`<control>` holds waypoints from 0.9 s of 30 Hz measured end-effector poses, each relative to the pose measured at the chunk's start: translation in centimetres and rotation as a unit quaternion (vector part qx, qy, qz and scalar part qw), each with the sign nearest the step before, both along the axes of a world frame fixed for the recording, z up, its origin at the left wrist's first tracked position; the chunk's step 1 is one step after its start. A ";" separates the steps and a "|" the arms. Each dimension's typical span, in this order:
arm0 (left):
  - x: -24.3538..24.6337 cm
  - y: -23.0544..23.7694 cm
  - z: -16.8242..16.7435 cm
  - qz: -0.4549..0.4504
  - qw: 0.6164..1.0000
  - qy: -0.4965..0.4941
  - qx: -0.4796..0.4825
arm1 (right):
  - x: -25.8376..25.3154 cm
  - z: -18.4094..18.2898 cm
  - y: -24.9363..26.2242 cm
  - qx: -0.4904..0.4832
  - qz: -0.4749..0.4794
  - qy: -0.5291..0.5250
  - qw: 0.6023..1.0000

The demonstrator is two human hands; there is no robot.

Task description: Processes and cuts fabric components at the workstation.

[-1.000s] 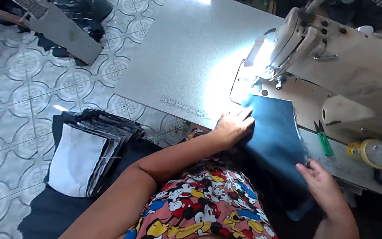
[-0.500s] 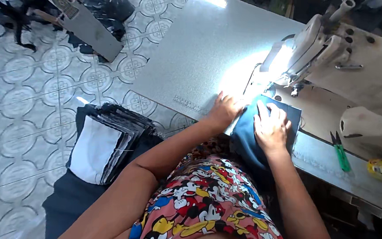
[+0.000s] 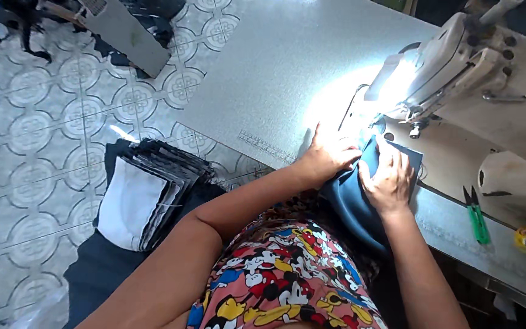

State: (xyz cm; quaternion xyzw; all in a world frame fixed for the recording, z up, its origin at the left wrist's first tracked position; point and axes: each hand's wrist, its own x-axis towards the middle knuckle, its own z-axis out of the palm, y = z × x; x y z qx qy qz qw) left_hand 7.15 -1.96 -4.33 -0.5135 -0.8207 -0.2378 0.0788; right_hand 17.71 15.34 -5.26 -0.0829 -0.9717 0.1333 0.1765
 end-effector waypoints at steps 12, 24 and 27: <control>-2.4 2.2 2.9 -0.009 0.982 -0.068 -0.179 | -1.7 0.8 0.6 0.025 0.004 -0.092 0.995; -3.6 3.9 1.6 0.028 0.990 -0.029 -0.135 | -3.1 0.3 1.8 0.014 0.026 -0.044 0.999; -3.6 3.7 1.4 0.018 0.992 -0.049 -0.112 | -3.2 0.2 2.0 0.012 0.036 -0.038 0.999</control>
